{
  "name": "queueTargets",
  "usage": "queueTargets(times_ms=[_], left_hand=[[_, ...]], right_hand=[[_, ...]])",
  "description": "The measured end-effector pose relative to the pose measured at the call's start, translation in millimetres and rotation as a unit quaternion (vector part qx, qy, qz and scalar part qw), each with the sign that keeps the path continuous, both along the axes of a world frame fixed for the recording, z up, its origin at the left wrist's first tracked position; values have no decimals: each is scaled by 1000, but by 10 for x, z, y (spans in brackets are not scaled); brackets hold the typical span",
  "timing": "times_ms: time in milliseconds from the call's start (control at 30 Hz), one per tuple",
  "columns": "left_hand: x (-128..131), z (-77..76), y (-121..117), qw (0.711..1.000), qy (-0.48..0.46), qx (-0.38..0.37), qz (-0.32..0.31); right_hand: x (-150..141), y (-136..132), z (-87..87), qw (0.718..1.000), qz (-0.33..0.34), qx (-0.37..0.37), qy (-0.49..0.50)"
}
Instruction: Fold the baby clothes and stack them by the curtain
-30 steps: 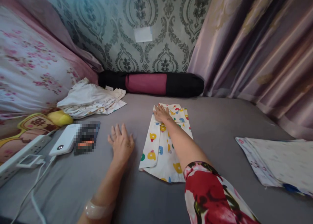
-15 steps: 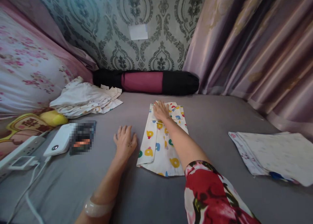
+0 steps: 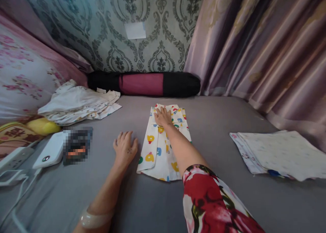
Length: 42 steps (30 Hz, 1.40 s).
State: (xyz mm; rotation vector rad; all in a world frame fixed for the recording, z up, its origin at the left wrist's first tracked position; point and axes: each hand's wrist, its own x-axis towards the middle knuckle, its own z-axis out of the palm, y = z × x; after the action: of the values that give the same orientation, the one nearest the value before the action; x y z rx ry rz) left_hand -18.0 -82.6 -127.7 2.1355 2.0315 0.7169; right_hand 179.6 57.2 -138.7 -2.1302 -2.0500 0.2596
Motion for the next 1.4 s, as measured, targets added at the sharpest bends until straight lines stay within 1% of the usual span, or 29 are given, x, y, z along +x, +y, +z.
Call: queueTargets(times_ms=[100,167,233,300,433,500,567,667,833,1000,1067,1167,1233,1333,1400], left_hand=[[10,19,-10,1000,-7,-10,-10],[19,31,-16,1000,-10,-18,-15],[28,38,-21,999,-14,-21,-21],[37,39,-25,999,-18,-16,-24],[47,32,-28,999,-22,-18,-27],[47,28,-23,999,-20,-26,-28],[46,23,-14,999,-17,-32,-24],[45,14,3,999,-15,-39,-16],[49,0,6,999,-14,-37,-20],[48,1,2,998,-18,-45,-27],[48,6,5,998,-20,-51,-26],[53,18,8,998,-24,-55,-25],[60,27,5,998,-27,-58,-26],[68,33,1,997,-30,-62,-28],[70,27,2,997,-32,-63,-26]], right_hand=[[49,32,77,998,-11,-23,49],[133,47,138,997,-29,-9,75],[255,42,183,996,-55,14,68],[391,16,196,996,-81,23,39],[600,-55,113,993,-120,10,-3],[646,-74,40,991,-132,2,-15],[658,-78,-27,991,-132,12,-24],[652,-67,-89,991,-128,36,-26],[645,-70,-111,989,-133,58,-18],[646,-100,-112,982,-132,136,-25],[617,-109,-90,979,-132,151,-31],[489,-125,-37,984,-113,133,-27],[358,-142,-8,991,-81,103,-19],[167,-173,-2,998,-28,62,-13],[81,-181,-12,999,-12,36,-18]])
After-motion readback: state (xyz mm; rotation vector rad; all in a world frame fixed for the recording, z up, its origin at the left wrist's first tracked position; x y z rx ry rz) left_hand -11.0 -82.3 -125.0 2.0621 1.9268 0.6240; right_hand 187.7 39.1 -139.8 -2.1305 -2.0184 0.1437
